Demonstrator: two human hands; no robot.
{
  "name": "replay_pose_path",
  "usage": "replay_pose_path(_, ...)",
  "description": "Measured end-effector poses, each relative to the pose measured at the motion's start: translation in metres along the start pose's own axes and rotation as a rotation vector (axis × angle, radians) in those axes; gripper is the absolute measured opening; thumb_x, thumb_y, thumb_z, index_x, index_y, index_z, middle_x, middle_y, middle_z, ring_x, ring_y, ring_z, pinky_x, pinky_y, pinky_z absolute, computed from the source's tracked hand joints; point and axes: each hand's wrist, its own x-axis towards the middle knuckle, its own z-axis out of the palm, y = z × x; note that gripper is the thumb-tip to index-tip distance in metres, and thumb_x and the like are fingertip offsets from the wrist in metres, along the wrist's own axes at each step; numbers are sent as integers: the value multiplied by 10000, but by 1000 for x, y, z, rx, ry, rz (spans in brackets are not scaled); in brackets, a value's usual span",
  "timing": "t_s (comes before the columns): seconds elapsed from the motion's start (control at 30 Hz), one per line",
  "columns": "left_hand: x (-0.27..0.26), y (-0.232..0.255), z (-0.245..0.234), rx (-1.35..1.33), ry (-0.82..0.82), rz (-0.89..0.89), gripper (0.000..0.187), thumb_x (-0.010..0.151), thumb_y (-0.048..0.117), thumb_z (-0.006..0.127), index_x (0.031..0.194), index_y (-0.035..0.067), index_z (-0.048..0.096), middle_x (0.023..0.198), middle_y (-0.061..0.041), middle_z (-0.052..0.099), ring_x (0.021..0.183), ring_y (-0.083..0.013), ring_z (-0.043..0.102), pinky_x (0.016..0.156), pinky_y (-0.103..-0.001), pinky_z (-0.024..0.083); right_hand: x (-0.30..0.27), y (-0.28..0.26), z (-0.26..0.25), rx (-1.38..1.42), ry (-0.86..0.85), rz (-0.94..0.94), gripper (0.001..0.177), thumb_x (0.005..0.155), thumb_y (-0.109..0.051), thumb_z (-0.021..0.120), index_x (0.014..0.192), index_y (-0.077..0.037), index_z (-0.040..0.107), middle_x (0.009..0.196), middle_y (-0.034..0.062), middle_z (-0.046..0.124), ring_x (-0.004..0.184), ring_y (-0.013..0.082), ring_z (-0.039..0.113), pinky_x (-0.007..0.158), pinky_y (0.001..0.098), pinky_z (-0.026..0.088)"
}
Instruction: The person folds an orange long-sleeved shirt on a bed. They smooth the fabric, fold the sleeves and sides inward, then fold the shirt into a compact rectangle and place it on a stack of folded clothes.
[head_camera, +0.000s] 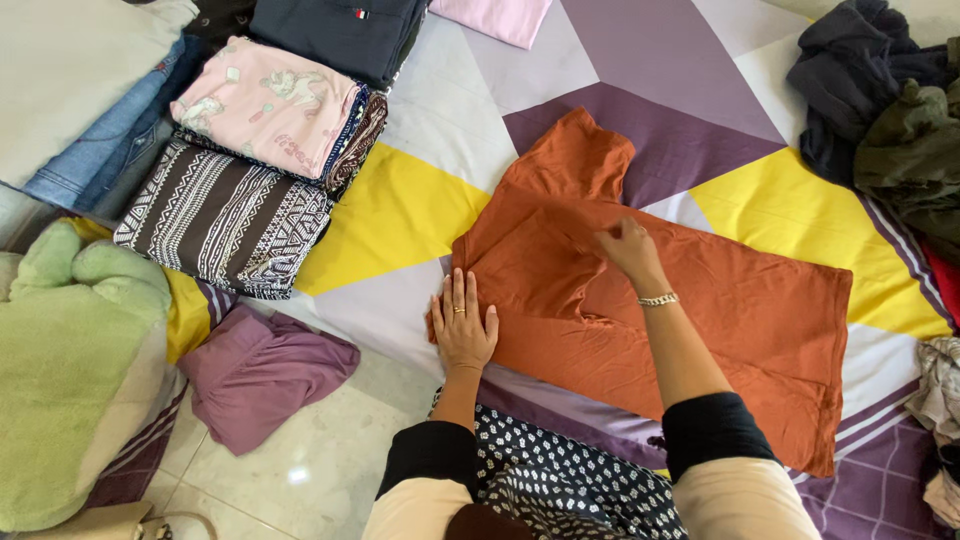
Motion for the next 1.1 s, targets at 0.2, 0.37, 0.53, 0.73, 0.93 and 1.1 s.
replay_pose_path(0.2,0,-1,2,-20,-22,-10,713,976,439,507,1607,159,334,1687,-91,272,1539,-285,279,1259,-512,169,42,-81,65,-211,-63,-31,492,885,-546,734,954,-59,744,1044,178,709,1124,343,594,1067,477,412)
replay_pose_path(0.37,-1,-3,6,9,-8,9,663,980,443,495,1601,264,347,1682,-81,275,1528,-297,287,1249,-522,181,54,-107,78,-319,-204,149,422,826,-554,768,956,-154,736,1306,137,583,1302,381,428,1084,500,370)
replay_pose_path(0.53,0,-3,10,6,-54,-15,672,986,455,462,1608,238,334,1685,-67,273,1533,-290,271,1247,-528,166,53,-100,90,-267,78,34,395,855,-493,786,965,-120,721,1267,139,598,1212,383,476,1046,542,374)
replay_pose_path(0.73,-1,-3,10,28,-56,-20,670,981,460,452,1603,231,352,1687,-63,275,1538,-282,263,1249,-518,162,56,-72,42,108,-97,30,407,923,-462,719,1083,-90,679,1099,100,712,1065,251,647,950,431,489)
replay_pose_path(0.93,1,1,-1,-1,8,9,655,970,417,514,1575,184,422,1665,-91,334,1523,-304,315,1244,-537,199,6,-16,-26,94,-423,295,495,991,-479,667,1085,7,678,973,166,747,846,209,703,764,329,555)
replay_pose_path(1.1,8,8,-19,-57,42,-3,636,927,381,603,1517,167,499,1629,-111,374,1489,-330,356,1217,-558,227,-33,-46,-49,241,-526,346,490,892,-483,688,1189,-95,642,1030,89,715,844,164,714,715,314,605)
